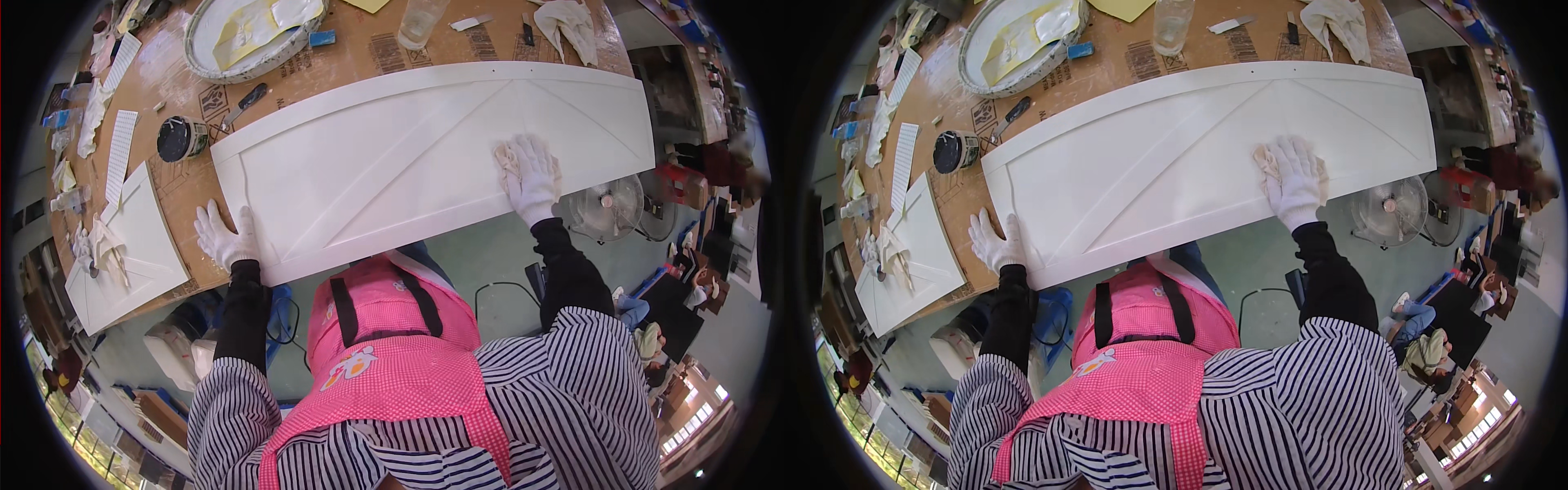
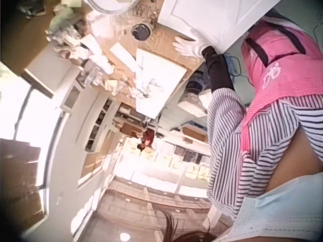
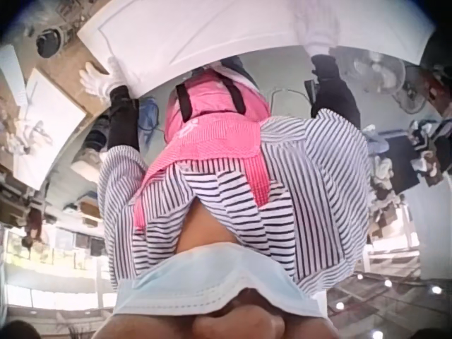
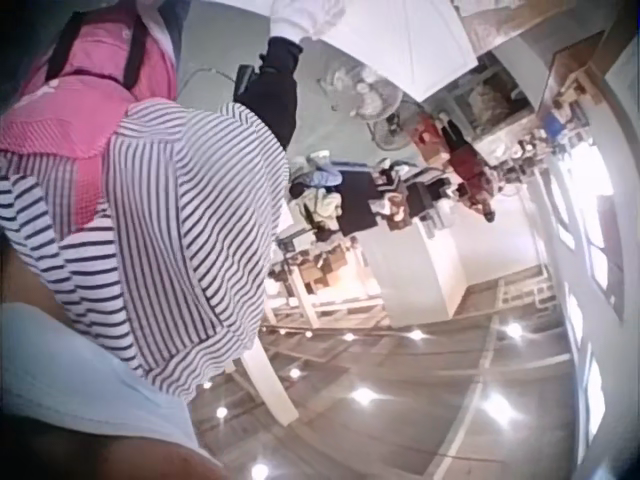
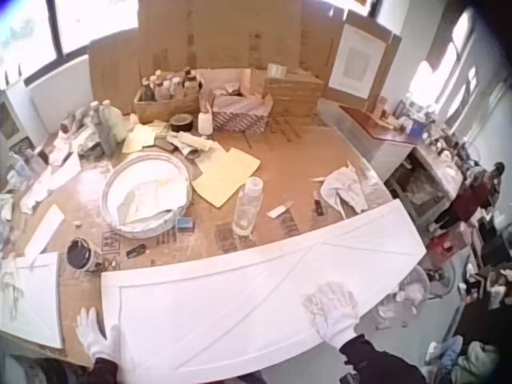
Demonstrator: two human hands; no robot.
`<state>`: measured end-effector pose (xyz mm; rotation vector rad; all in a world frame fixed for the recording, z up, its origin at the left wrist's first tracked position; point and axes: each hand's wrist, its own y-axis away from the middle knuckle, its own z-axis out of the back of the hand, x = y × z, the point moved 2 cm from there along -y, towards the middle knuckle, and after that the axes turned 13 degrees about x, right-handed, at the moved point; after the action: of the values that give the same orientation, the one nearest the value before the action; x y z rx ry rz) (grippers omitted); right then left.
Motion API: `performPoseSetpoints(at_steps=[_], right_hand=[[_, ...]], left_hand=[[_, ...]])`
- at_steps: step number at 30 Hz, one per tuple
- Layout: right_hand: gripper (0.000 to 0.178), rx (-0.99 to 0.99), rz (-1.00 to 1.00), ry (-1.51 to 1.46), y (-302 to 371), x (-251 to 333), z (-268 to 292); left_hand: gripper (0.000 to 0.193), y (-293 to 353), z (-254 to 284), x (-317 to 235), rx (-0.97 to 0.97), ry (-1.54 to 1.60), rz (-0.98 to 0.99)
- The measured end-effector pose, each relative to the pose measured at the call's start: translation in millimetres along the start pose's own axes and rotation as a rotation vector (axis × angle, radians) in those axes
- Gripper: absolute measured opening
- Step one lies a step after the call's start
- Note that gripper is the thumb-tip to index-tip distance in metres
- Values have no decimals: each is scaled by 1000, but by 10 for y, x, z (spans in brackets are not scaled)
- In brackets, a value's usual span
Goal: Sanding and wiping a white wooden cabinet door or panel using a sanding sponge.
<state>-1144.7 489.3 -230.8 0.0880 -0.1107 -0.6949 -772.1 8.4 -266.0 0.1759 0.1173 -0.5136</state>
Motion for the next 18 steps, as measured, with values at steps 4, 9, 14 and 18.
performPoseSetpoints(at_steps=[4, 9, 14, 18], right_hand=[[50, 6, 88, -238, -186, 1220, 0], [41, 6, 691, -552, -432, 3142, -144], [43, -50, 788, -538, -430, 3276, -164], [39, -79, 446, -340, -127, 1642, 93]], left_hand=[[85, 16, 28, -38, -13, 17, -16], [85, 1, -31, -2, -12, -5, -23], [84, -20, -42, -2, -14, 3, -32], [84, -20, -5, 134, -7, -24, 7]])
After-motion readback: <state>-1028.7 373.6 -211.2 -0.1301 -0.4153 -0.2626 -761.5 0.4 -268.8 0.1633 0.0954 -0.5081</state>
